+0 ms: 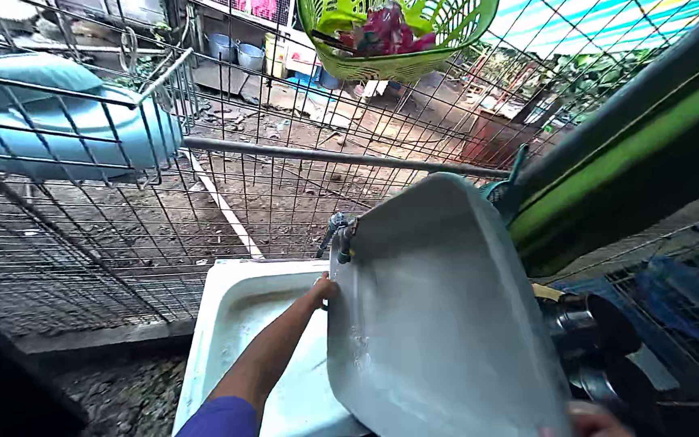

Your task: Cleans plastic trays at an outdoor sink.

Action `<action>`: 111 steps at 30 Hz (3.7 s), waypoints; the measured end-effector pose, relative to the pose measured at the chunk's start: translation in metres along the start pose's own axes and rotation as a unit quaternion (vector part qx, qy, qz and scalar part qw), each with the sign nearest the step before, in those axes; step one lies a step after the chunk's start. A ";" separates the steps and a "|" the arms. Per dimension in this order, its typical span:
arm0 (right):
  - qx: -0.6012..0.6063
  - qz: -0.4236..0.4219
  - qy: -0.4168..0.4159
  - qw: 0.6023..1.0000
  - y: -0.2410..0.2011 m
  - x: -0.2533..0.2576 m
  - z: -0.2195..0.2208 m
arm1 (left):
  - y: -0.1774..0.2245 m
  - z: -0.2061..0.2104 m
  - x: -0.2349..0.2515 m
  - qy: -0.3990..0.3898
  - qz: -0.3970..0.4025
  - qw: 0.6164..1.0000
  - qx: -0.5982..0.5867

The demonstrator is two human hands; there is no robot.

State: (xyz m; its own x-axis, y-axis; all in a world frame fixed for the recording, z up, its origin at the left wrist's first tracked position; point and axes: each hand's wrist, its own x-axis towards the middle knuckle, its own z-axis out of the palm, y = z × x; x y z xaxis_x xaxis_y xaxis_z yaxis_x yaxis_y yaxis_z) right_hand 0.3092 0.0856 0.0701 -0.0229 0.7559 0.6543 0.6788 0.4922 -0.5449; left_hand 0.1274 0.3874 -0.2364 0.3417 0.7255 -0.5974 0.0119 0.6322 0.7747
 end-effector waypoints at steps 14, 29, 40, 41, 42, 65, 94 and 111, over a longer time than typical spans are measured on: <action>0.090 0.469 0.051 0.877 0.131 -0.013 0.007 | -0.021 -0.156 -0.194 0.131 0.004 0.979 0.155; 0.039 0.592 -0.368 0.715 0.262 -0.056 0.171 | 0.051 -0.135 -0.325 0.395 0.157 0.889 0.169; 0.064 0.402 -0.333 0.850 0.241 -0.010 0.261 | 0.053 -0.073 -0.360 0.432 0.253 0.865 0.018; 0.139 0.414 -0.289 0.852 0.229 0.010 0.276 | 0.055 -0.068 -0.360 0.437 0.258 0.862 0.014; 0.231 0.451 -0.233 0.830 0.218 0.029 0.293 | 0.056 -0.063 -0.361 0.442 0.265 0.857 0.011; 0.434 0.534 -0.277 0.671 0.253 0.082 0.351 | 0.013 -0.037 -0.375 0.384 0.480 0.786 0.074; 0.212 0.328 -0.415 0.822 0.126 0.002 0.328 | -0.082 -0.122 -0.184 0.407 0.238 0.881 0.021; 0.231 0.664 -0.223 0.676 0.301 -0.019 0.280 | -0.025 -0.058 -0.349 0.409 0.402 0.819 -0.009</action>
State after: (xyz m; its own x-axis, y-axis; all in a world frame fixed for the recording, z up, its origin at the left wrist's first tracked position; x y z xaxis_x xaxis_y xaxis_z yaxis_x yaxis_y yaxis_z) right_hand 0.3087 0.3403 -0.2536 0.0924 0.6680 -0.7384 0.0194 -0.7426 -0.6694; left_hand -0.0461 0.1340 -0.0598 -0.5121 0.8441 0.1589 0.0747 -0.1405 0.9873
